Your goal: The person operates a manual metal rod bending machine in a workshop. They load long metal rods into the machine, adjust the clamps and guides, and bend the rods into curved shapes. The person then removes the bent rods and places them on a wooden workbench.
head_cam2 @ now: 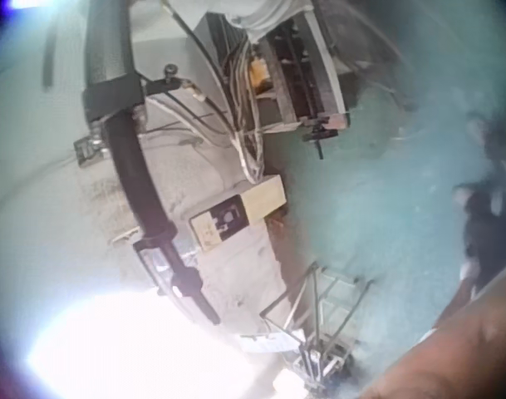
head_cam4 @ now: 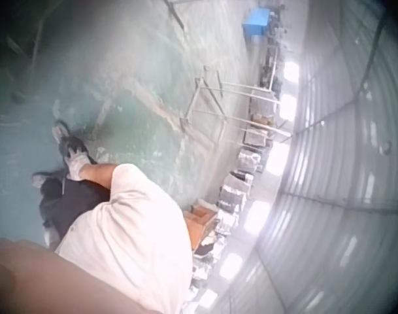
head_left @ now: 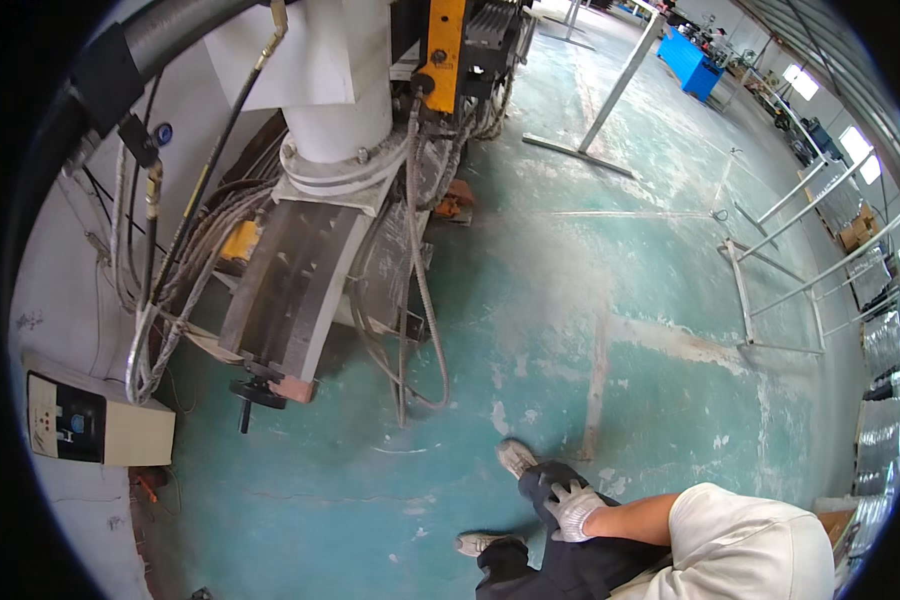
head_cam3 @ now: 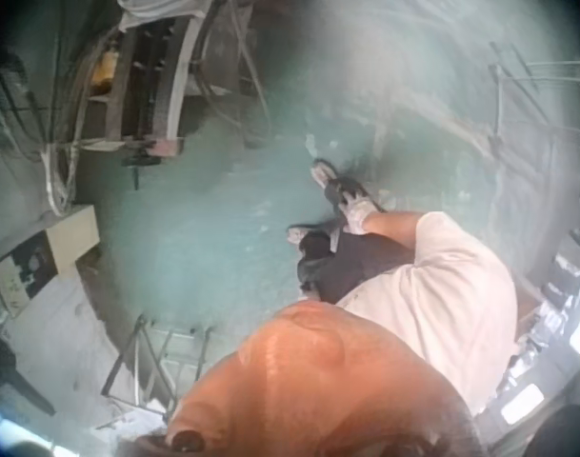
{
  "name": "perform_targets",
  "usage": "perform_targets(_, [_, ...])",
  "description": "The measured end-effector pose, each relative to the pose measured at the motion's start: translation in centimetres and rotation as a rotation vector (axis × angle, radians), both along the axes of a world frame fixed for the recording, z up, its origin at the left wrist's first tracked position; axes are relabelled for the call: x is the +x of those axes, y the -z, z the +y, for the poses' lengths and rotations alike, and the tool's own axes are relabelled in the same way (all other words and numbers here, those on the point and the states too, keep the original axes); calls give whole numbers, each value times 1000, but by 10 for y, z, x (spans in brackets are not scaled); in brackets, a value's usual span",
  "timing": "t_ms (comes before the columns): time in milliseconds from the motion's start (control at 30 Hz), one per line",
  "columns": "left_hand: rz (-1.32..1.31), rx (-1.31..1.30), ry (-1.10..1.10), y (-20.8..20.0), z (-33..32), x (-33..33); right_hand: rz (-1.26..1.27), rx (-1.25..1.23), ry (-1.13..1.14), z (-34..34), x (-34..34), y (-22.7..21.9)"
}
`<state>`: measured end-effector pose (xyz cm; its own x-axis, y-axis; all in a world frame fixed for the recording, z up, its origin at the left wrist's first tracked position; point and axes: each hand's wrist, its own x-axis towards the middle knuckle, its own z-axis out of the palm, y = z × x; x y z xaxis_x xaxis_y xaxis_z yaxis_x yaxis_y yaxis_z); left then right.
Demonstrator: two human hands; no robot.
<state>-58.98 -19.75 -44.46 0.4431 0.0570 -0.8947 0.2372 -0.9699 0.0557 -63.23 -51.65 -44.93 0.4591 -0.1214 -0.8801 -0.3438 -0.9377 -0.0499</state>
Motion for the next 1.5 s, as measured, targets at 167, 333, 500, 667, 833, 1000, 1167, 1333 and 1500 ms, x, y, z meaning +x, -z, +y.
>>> perform_targets(167, [42,-3,-5,22,-2,14,-4,-29,-20,12,1,23])
perform_targets(333, [79,-16,-21,42,-3,15,-10,-63,-36,10,9,38])
perform_targets(500, [108,-27,-37,57,0,16,-126,-71,-24,2,3,45])
perform_targets(667, [131,-27,-42,65,-1,19,-97,-49,18,-6,11,42])
perform_targets(833, [152,-21,-39,71,-2,24,-100,-53,13,-8,14,48])
perform_targets(1000, [167,-22,-41,74,-3,31,-105,-63,13,-5,19,45])
perform_targets(1167, [184,-35,-50,75,-3,33,-110,-69,4,-4,16,49])
perform_targets(1333, [184,7,-79,72,-7,28,-48,-78,-19,-2,11,57])
perform_targets(1500, [170,10,-106,98,9,8,-47,-90,-38,1,16,55])
